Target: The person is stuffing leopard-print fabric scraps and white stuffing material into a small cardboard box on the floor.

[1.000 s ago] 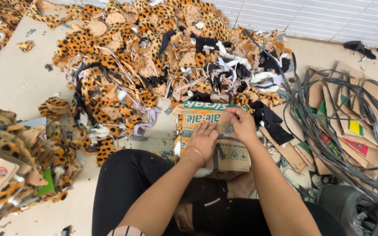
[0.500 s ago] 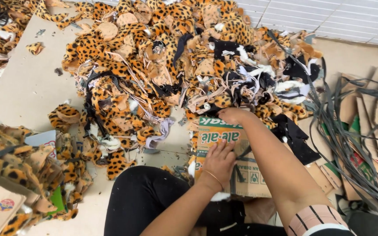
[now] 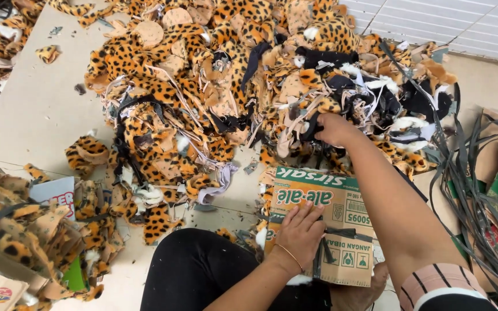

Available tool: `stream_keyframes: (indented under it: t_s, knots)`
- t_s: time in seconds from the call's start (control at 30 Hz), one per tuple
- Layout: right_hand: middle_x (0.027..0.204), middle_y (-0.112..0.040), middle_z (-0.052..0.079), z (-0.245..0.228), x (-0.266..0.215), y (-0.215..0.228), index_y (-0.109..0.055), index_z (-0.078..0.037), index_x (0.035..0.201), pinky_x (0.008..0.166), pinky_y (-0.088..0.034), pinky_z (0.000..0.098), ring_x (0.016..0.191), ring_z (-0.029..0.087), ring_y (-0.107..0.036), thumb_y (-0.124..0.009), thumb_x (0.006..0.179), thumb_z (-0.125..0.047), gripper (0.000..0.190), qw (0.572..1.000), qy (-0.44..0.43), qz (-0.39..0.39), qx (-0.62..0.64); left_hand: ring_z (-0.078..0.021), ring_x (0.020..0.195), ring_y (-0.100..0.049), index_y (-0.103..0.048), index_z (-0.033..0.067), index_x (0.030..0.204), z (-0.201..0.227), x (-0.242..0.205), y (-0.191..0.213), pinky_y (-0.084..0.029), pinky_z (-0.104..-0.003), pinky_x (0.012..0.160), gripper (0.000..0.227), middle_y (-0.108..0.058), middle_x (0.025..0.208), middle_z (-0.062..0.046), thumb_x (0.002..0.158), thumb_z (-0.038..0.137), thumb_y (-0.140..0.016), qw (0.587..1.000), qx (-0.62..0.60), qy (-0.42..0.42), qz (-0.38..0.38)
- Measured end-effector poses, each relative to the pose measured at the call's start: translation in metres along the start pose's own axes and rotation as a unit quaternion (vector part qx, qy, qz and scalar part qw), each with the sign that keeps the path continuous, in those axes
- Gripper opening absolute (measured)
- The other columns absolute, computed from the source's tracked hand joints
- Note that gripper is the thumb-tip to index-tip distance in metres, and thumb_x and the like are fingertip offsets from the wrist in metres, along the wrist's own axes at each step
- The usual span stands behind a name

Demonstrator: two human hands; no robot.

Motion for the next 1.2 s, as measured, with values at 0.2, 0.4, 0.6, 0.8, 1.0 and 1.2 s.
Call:
stream_keyframes:
  t_s: [0.2, 0.4, 0.6, 0.8, 1.0, 1.2]
  knots:
    - [0.068, -0.073, 0.008, 0.003, -0.040, -0.030, -0.072, -0.003, 0.076, 0.069, -0.057, 0.0358, 0.059, 0.020, -0.067, -0.067, 0.095, -0.027, 0.031, 0.966, -0.137, -0.138, -0.173, -0.0326, 0.141, -0.051, -0.062, 0.0142, 0.105, 0.001, -0.004, -0.002, -0.033, -0.048, 0.118, 0.010, -0.059, 0.147, -0.007, 0.096, 0.016, -0.066, 1.000, 0.013, -0.008, 0.012]
    - [0.170, -0.024, 0.004, 0.039, -0.017, -0.090, -0.050, -0.021, 0.154, 0.126, -0.027, 0.0385, 0.157, 0.028, -0.021, -0.053, 0.097, -0.042, 0.061, 0.981, -0.103, -0.164, -0.009, -0.0297, 0.139, -0.054, -0.064, 0.0158, 0.101, 0.002, -0.007, -0.005, -0.033, -0.045, 0.118, 0.012, -0.062, 0.144, -0.005, 0.093, 0.017, -0.072, 0.999, 0.034, -0.003, 0.035]
    - [0.092, -0.066, 0.008, 0.017, -0.041, -0.077, -0.058, -0.014, 0.085, 0.067, -0.041, 0.0346, 0.077, 0.020, -0.049, -0.070, 0.096, -0.010, 0.017, 0.931, 0.029, -0.109, 0.347, -0.0304, 0.139, -0.053, -0.063, 0.0145, 0.102, 0.003, -0.009, -0.006, -0.032, -0.046, 0.119, 0.008, -0.062, 0.143, -0.006, 0.096, 0.018, -0.067, 0.999, 0.037, -0.011, 0.038]
    - [0.084, -0.075, 0.013, 0.009, -0.105, -0.030, -0.065, 0.003, 0.120, 0.057, -0.050, 0.0210, 0.068, 0.014, -0.060, -0.074, 0.091, -0.014, 0.035, 0.931, 0.128, 0.040, 0.341, -0.0254, 0.137, -0.053, -0.060, 0.0216, 0.107, -0.016, -0.017, -0.042, -0.033, -0.046, 0.118, 0.021, -0.063, 0.140, 0.002, 0.095, 0.038, -0.066, 0.996, 0.069, 0.015, 0.053]
    - [0.077, -0.066, 0.010, 0.017, -0.231, 0.006, -0.068, 0.002, 0.120, 0.050, -0.054, 0.0195, 0.064, 0.012, -0.061, -0.067, 0.094, -0.007, 0.028, 0.875, 0.124, 0.193, 0.426, -0.0256, 0.139, -0.051, -0.061, 0.0222, 0.109, -0.034, -0.019, -0.073, -0.031, -0.048, 0.120, 0.027, -0.061, 0.142, 0.003, 0.091, 0.041, -0.067, 0.996, 0.079, 0.028, 0.013]
    - [0.098, -0.075, 0.021, 0.031, -0.316, -0.025, -0.072, -0.002, 0.123, 0.075, -0.063, 0.0316, 0.090, 0.022, -0.074, -0.061, 0.104, -0.010, 0.024, 0.827, 0.154, 0.326, 0.432, -0.0250, 0.142, -0.049, -0.066, 0.0234, 0.101, -0.022, 0.001, -0.042, -0.030, -0.047, 0.122, 0.028, -0.063, 0.142, 0.005, 0.089, 0.049, -0.068, 0.985, 0.015, 0.119, -0.126]
Point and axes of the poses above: each hand's wrist, its own x-axis towards the middle knuckle, its own y-axis out of the back of the hand, z = x × y, the point moved 10 cm from there along x, towards the middle knuckle
